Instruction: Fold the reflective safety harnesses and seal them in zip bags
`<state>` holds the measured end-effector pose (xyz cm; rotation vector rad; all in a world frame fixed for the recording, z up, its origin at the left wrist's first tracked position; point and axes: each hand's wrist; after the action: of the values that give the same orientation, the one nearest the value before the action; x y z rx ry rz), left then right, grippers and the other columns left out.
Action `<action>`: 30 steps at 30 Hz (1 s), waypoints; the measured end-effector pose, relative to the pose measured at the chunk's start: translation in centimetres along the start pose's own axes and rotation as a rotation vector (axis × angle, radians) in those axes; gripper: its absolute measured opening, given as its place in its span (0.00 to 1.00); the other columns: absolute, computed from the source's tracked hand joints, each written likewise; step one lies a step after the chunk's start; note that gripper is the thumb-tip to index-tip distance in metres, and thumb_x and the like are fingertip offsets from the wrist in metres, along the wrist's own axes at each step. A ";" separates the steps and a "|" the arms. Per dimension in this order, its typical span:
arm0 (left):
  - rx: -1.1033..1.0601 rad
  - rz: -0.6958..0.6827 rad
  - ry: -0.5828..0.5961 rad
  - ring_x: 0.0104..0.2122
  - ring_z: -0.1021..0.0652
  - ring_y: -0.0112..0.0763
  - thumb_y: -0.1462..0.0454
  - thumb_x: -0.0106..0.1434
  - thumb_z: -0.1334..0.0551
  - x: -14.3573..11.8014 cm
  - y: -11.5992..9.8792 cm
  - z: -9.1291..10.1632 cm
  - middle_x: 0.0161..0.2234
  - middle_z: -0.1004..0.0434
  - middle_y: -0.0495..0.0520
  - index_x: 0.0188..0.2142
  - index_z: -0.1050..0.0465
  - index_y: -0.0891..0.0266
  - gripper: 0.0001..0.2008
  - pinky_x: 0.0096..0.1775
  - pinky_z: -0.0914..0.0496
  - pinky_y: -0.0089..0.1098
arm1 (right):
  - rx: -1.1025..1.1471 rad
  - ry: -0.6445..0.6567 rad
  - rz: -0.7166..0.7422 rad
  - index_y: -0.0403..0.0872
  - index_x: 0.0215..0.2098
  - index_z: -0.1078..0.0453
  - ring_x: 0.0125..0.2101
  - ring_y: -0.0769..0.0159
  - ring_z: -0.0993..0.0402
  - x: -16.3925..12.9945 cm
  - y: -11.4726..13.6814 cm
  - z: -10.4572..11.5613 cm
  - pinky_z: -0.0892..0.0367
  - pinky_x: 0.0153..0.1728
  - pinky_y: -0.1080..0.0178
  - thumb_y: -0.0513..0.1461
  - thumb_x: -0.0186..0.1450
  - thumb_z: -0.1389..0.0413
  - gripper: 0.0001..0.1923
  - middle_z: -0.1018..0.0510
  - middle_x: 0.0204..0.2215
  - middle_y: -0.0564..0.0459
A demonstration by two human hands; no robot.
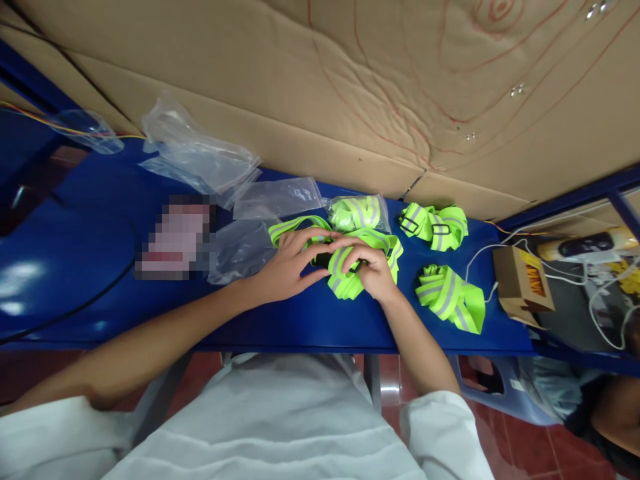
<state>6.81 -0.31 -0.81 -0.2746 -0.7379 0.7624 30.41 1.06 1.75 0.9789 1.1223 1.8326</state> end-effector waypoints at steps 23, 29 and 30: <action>0.208 -0.061 -0.009 0.57 0.27 0.49 0.60 0.74 0.38 0.3 0.3 0.7 0.57 0.23 0.62 0.57 0.24 0.60 0.15 0.59 0.40 0.50 | 0.245 -0.156 0.126 0.50 0.16 0.37 0.56 0.52 0.18 0.0 0.1 0.1 0.27 0.62 0.47 0.32 0.65 0.39 0.22 0.13 0.37 0.57; 0.236 -0.083 -0.052 0.53 0.24 0.46 0.65 0.75 0.41 0.3 1.5 1.1 0.56 0.22 0.62 0.56 0.25 0.62 0.13 0.56 0.38 0.49 | 0.279 -0.415 0.071 0.50 0.16 0.41 0.43 0.58 0.15 0.5 0.2 1.3 0.24 0.53 0.52 0.29 0.56 0.44 0.17 0.15 0.30 0.57; 0.214 -0.069 -0.072 0.53 0.23 0.46 0.63 0.75 0.40 0.3 1.6 1.1 0.56 0.22 0.62 0.56 0.25 0.62 0.13 0.56 0.37 0.49 | 0.283 -0.442 0.047 0.50 0.17 0.40 0.43 0.58 0.15 0.6 0.2 1.5 0.24 0.52 0.53 0.29 0.55 0.44 0.15 0.15 0.31 0.57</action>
<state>5.34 1.01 -0.63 -0.0288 -0.7232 0.7820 31.49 2.07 2.54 1.4981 1.0987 1.4131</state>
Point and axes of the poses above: each hand's wrist, its own x-axis towards the middle knuckle, its own z-axis out of the back of the hand, y = z × x
